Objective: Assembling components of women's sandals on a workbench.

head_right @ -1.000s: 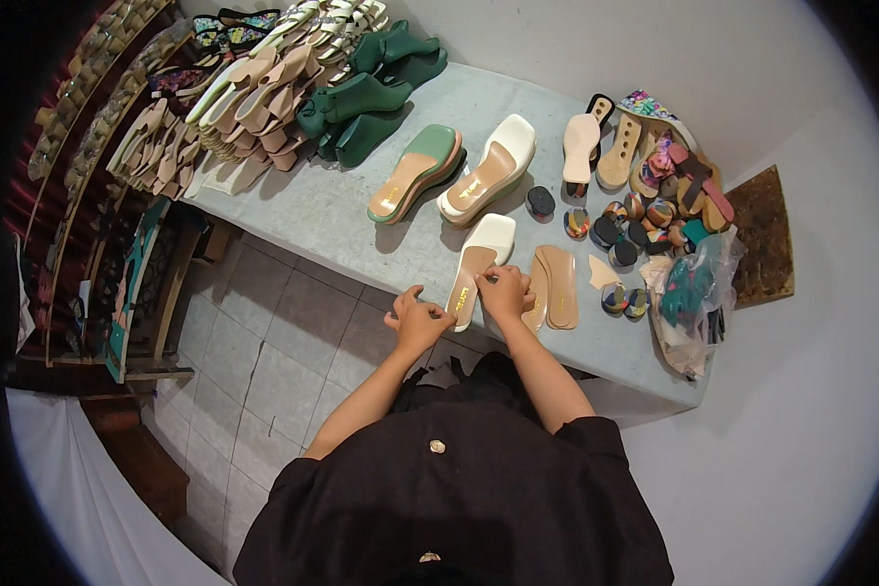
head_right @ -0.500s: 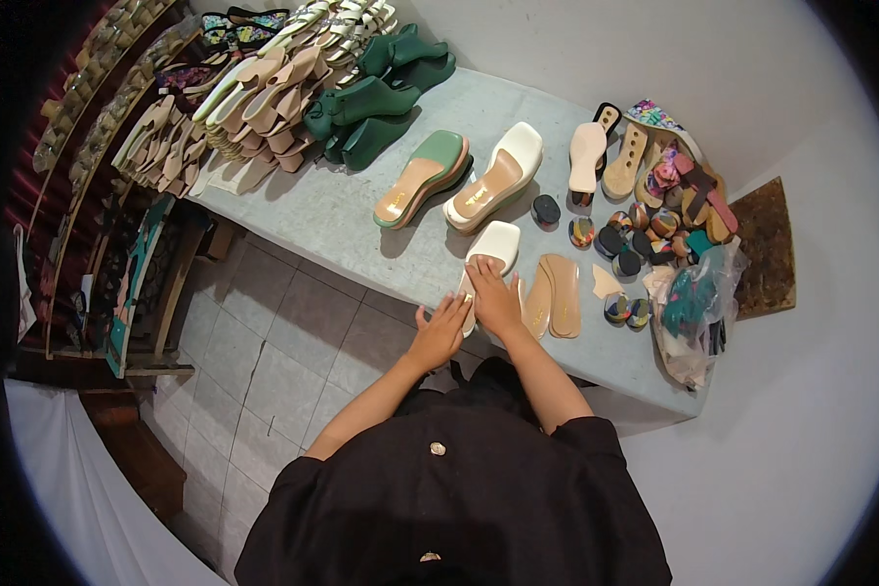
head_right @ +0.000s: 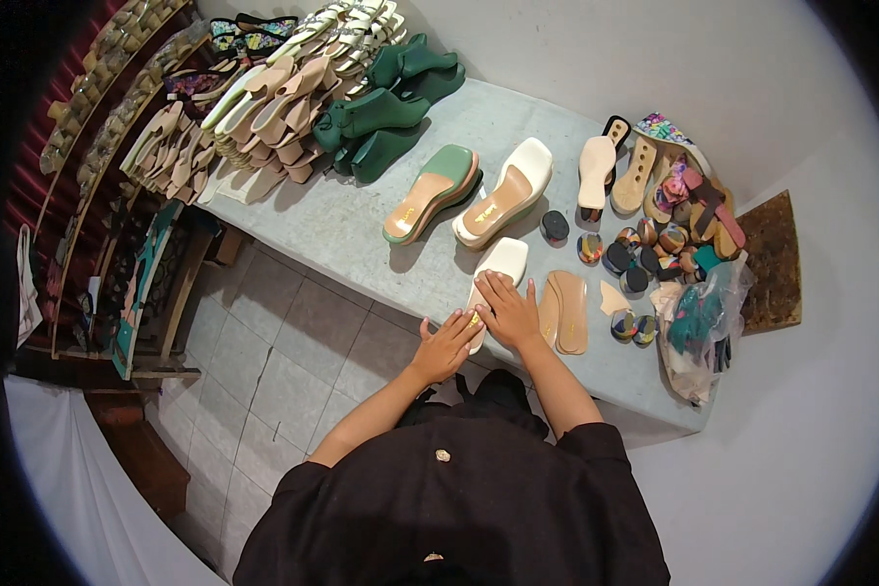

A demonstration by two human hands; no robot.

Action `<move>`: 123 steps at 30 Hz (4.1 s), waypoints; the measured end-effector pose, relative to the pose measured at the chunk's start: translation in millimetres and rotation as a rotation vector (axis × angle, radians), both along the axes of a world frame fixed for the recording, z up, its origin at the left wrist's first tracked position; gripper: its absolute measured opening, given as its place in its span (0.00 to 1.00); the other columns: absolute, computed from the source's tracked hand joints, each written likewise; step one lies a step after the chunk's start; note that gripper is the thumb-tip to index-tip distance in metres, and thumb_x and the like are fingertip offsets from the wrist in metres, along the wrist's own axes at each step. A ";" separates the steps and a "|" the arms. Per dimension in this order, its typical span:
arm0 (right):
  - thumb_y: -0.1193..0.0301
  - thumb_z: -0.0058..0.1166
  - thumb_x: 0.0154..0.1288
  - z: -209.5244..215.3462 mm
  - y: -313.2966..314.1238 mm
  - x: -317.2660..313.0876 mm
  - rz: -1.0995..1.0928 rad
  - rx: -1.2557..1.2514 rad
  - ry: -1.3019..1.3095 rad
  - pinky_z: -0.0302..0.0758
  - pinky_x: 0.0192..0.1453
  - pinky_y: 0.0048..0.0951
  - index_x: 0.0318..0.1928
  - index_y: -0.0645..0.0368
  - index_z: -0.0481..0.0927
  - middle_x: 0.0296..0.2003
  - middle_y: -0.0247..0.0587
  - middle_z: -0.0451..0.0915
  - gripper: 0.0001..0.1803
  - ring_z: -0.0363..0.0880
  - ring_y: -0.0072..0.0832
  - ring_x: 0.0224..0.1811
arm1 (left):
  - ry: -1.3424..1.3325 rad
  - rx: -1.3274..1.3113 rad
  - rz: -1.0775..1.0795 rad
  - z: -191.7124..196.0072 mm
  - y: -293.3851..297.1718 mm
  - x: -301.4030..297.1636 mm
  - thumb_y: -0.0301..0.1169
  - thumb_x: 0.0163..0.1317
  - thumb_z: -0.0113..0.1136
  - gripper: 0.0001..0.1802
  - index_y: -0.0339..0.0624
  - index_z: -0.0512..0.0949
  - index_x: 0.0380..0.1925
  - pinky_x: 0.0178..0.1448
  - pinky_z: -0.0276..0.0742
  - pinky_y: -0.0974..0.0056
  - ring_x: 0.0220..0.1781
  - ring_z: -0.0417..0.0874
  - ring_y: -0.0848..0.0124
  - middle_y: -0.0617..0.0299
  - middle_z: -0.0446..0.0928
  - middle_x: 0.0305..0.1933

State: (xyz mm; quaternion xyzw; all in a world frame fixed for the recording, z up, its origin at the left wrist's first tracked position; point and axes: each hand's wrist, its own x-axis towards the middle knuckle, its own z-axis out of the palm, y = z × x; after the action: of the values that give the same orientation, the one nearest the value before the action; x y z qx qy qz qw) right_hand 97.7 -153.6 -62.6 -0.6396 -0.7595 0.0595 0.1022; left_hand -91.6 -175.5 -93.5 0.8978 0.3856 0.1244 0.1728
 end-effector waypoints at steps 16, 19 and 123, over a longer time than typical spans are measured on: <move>0.37 0.37 0.58 11.5 19.9 13.1 0.051 -0.132 -0.148 0.32 0.66 0.69 0.67 0.34 0.56 0.70 0.28 0.48 0.38 0.40 0.34 0.73 | -0.049 -0.037 0.105 -6.4 -1.9 2.0 0.38 0.61 0.43 0.27 0.57 0.62 0.62 0.65 0.32 0.38 0.71 0.55 0.72 0.68 0.57 0.69; 0.39 0.35 0.61 10.9 21.0 17.5 0.059 -0.158 -0.120 0.31 0.66 0.68 0.67 0.34 0.55 0.70 0.30 0.48 0.36 0.40 0.35 0.73 | -0.037 0.077 0.083 -3.7 -2.4 4.3 0.38 0.61 0.43 0.26 0.56 0.63 0.62 0.65 0.32 0.38 0.71 0.55 0.72 0.68 0.58 0.69; 0.52 0.47 0.60 32.0 -65.4 71.5 -0.221 -0.469 0.679 0.44 0.63 0.52 0.46 0.54 0.79 0.56 0.39 0.67 0.23 0.57 0.38 0.62 | -0.776 -0.447 0.292 123.2 9.2 86.3 0.25 0.40 0.64 0.43 0.32 0.55 0.58 0.59 0.65 0.57 0.58 0.67 0.54 0.42 0.66 0.53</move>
State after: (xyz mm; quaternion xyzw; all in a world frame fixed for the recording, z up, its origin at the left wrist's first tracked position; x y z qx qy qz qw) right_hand 169.3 -219.0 -30.6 -0.6673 -0.5753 0.4266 0.2041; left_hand -5.3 -166.2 29.7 0.6622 0.4321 0.3875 0.4739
